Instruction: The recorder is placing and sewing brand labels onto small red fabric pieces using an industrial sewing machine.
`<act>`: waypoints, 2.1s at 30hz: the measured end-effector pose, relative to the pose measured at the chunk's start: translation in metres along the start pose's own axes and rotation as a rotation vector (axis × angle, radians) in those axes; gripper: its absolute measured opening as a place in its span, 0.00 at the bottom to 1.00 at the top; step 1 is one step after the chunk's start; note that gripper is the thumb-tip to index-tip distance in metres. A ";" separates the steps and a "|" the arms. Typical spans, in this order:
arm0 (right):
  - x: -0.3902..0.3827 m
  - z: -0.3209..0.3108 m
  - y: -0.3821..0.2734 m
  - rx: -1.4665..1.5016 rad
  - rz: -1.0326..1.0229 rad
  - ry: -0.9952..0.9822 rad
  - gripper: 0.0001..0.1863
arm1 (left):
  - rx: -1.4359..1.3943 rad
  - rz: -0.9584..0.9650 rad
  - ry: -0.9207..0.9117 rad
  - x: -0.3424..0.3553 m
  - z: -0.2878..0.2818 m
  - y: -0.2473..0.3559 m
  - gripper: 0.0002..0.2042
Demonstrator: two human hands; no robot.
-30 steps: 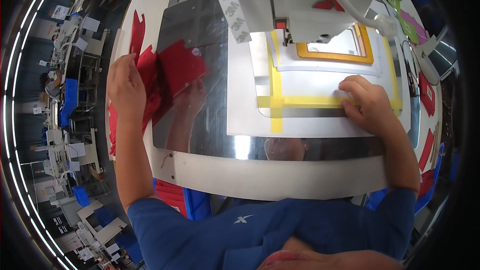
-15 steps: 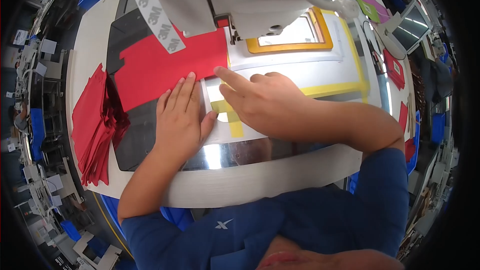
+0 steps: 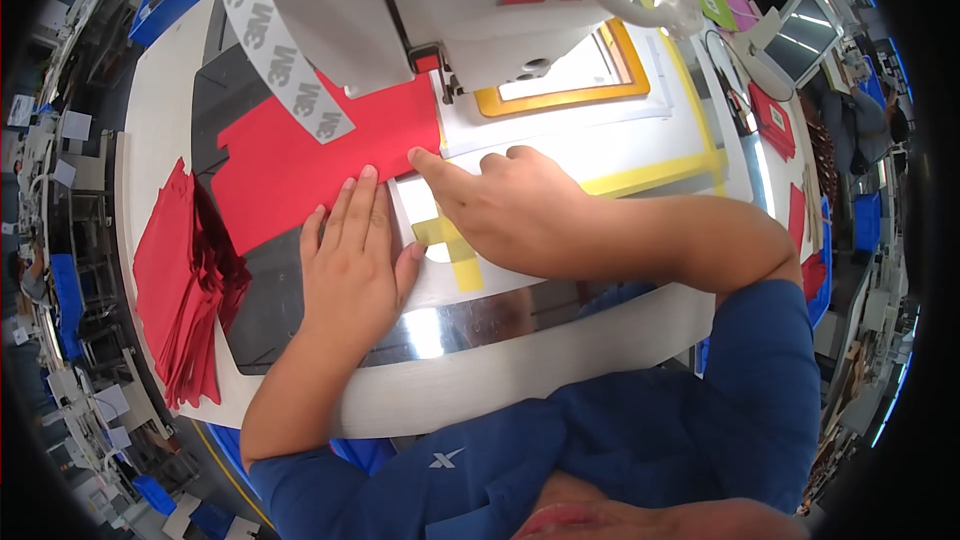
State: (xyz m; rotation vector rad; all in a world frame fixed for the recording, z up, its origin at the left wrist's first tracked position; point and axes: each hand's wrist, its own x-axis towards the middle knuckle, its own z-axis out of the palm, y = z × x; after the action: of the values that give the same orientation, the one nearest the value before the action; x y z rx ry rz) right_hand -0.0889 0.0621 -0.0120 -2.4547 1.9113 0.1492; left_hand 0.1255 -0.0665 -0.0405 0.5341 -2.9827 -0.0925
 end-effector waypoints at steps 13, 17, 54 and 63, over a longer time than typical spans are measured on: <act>-0.027 0.009 0.019 -0.079 0.074 0.081 0.18 | 0.038 -0.160 -0.038 -0.005 0.001 -0.016 0.35; -0.042 0.014 0.033 -0.078 0.087 0.120 0.17 | 0.083 -0.181 -0.017 0.003 0.001 -0.027 0.34; -0.194 0.035 0.122 0.028 0.427 0.280 0.16 | -0.089 0.208 -0.129 0.063 0.009 0.061 0.43; -0.192 0.042 0.118 0.306 0.309 0.357 0.19 | 0.052 0.163 -0.177 0.060 0.002 0.065 0.41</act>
State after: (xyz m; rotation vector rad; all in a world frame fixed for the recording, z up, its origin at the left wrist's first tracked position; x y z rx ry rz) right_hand -0.2519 0.2216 -0.0315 -2.0829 2.2355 -0.5704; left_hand 0.0468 -0.0267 -0.0312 0.3000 -3.1956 -0.0509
